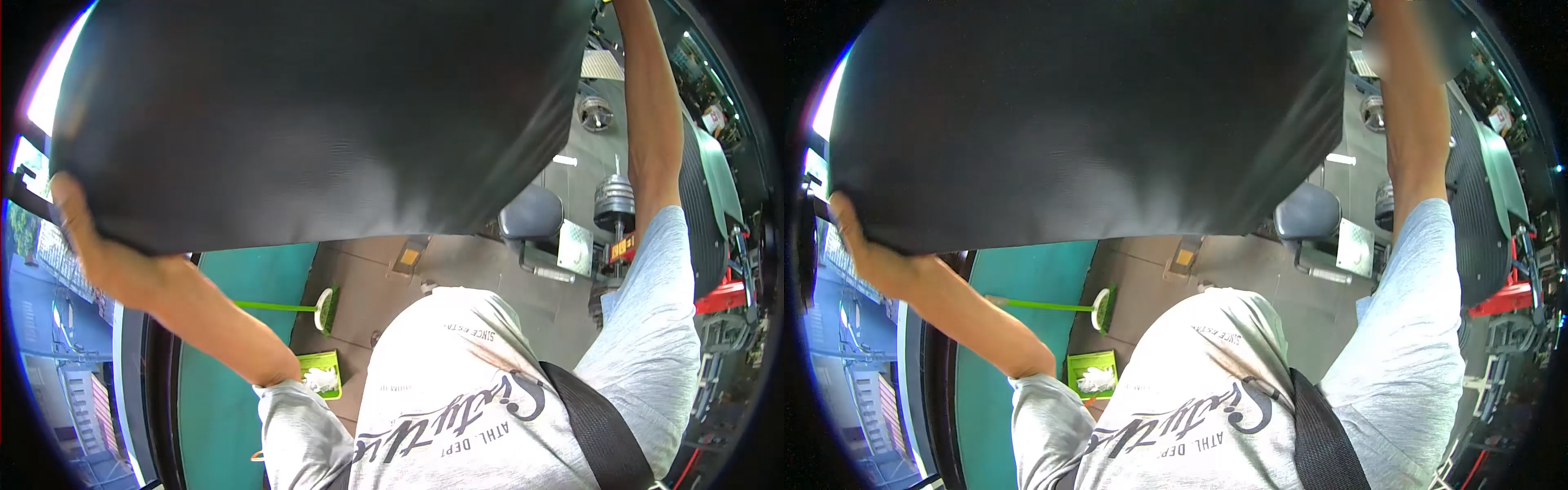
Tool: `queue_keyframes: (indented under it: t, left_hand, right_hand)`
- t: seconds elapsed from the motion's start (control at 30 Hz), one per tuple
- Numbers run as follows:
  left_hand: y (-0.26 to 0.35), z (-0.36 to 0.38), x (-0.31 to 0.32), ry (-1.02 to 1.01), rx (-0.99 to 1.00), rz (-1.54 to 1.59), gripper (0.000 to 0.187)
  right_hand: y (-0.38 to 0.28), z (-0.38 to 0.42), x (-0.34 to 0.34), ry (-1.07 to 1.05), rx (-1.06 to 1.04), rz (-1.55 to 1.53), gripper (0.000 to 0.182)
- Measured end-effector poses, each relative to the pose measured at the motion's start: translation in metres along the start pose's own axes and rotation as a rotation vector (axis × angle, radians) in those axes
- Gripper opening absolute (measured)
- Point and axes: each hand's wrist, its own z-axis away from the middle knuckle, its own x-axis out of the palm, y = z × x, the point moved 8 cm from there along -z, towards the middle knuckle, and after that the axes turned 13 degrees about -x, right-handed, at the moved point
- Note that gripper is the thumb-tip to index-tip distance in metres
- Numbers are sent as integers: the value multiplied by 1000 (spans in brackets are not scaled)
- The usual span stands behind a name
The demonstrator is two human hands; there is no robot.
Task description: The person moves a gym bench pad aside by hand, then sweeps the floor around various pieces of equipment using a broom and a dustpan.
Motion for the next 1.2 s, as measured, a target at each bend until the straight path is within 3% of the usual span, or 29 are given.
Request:
queue_keyframes:
  t: [0.1,0.17,0.27,0.37,0.43,0.5,0.53,0.57,0.6,0.63,0.67,0.77,0.83,0.9,0.93,0.97,1.0,1.03,1.07,1.1,1.13,1.2]
  left_hand:
    - [-48,25,42,-55,-81,-40,45]
    - [-77,60,68,-59,-120,-126,29]
    - [-127,115,97,-176,-78,-220,33]
    - [-174,157,136,-373,-25,-605,42]
    - [-226,172,144,-363,-19,-775,50]
    - [-237,150,166,-337,-131,-987,50]
    - [-250,134,167,-262,-65,-1046,52]
    - [-264,116,167,-195,-1,-1111,53]
    - [-286,84,153,-149,-146,-1143,53]
    - [-306,47,138,-114,-279,-1163,53]
    - [-329,15,122,-105,-301,-1205,52]
    - [-385,-30,68,-201,-408,-1136,54]
    - [-381,-28,74,-242,-338,-1210,52]
    - [-412,-36,61,-192,-369,-1224,48]
    - [-408,-35,70,-290,-463,-1253,72]
    - [-400,-35,78,-243,-334,-1299,73]
    - [-383,-30,89,-221,-370,-1158,61]
    - [-389,-33,82,-124,-221,-1209,58]
    - [-398,-33,74,-145,-300,-1139,66]
    - [-411,-36,62,-64,-246,-1135,78]
    - [-418,-36,53,-68,-394,-1041,90]
    - [-415,-23,25,-69,-407,-850,104]
  right_hand:
    - [78,12,-19,-51,90,47,86]
    - [137,27,-18,-96,170,62,84]
    - [231,58,6,-203,304,40,80]
    - [324,108,64,-385,438,-11,77]
    - [383,156,125,-543,521,-78,74]
    - [419,219,194,-712,594,-166,72]
    - [425,255,230,-801,617,-222,71]
    - [427,299,268,-894,627,-296,69]
    - [428,349,302,-951,609,-371,68]
    - [348,368,292,-1017,556,-397,70]
    - [327,416,308,-1064,467,-456,68]
    - [204,474,264,-959,231,-25,112]
    - [151,500,242,-1053,132,-105,134]
    - [140,536,225,-1241,4,148,130]
    - [163,546,217,-1232,69,340,130]
    - [194,556,206,-1215,134,532,130]
    - [221,573,199,-1232,291,537,129]
    - [241,591,188,-1249,457,545,129]
    - [245,600,188,-1304,429,534,129]
    - [242,606,191,-1353,390,520,129]
    - [235,611,193,-1342,400,505,123]
    - [210,622,195,-1267,364,477,117]
